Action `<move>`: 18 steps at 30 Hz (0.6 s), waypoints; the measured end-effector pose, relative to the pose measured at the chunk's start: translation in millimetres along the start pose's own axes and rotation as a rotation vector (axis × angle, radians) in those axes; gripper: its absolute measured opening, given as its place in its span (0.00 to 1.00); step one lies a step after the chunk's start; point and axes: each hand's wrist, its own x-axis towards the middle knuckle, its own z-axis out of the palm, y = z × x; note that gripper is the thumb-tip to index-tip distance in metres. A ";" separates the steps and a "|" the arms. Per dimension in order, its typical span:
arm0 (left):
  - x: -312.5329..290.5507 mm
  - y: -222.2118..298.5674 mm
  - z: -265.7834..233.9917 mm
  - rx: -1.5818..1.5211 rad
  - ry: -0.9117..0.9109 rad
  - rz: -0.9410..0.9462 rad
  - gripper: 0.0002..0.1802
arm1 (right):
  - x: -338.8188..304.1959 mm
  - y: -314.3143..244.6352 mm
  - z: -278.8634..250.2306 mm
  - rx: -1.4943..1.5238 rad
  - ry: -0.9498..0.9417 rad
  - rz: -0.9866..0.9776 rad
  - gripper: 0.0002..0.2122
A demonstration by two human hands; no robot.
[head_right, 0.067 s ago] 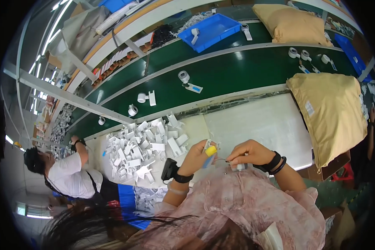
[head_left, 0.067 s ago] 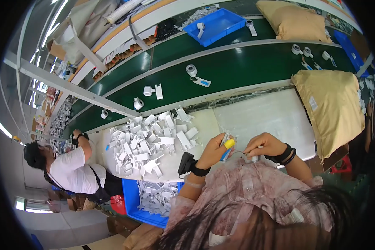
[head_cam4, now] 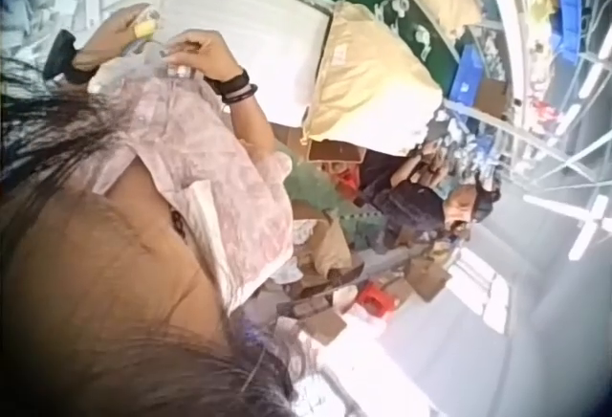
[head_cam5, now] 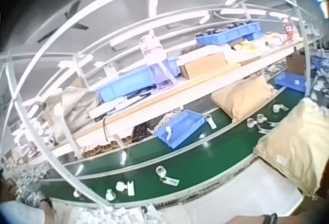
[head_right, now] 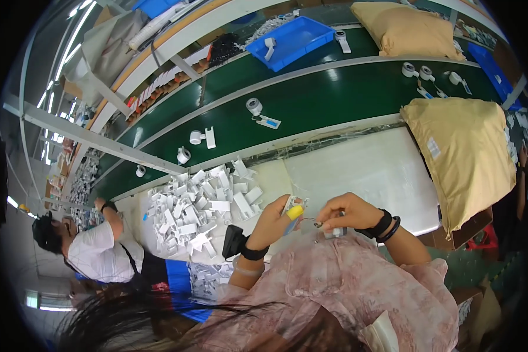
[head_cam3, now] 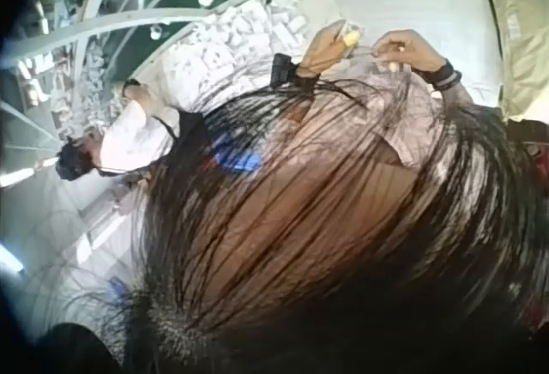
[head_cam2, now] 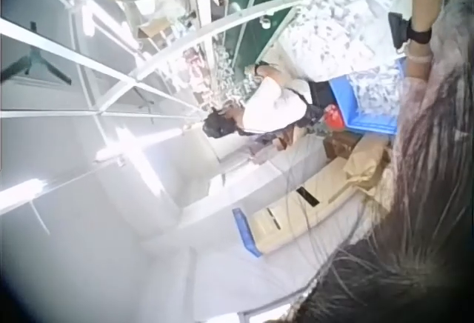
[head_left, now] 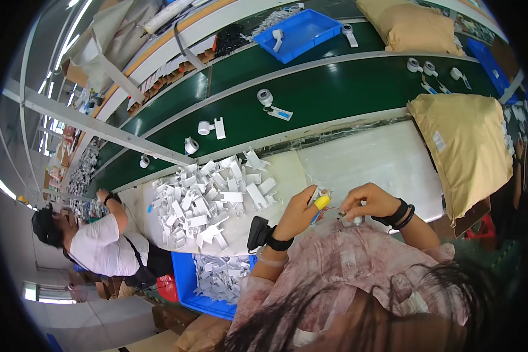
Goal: The person assembles a handheld fan by inserting a battery into the handle, fitting the fan head onto the base, and pressing the components together. Once assembled, the person places the fan onto the conveyor belt and reaches for another set of components.
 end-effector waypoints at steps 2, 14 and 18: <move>-4.8 14.3 8.5 0.347 0.082 0.138 0.11 | 7.1 10.3 6.8 0.133 0.061 -0.009 0.09; 3.5 -10.6 26.7 -0.262 0.228 0.013 0.18 | 19.3 37.5 33.8 -0.178 0.691 -0.258 0.05; 5.4 -17.5 27.7 -0.342 0.224 -0.007 0.20 | 17.0 25.5 39.2 -0.006 0.688 -0.265 0.05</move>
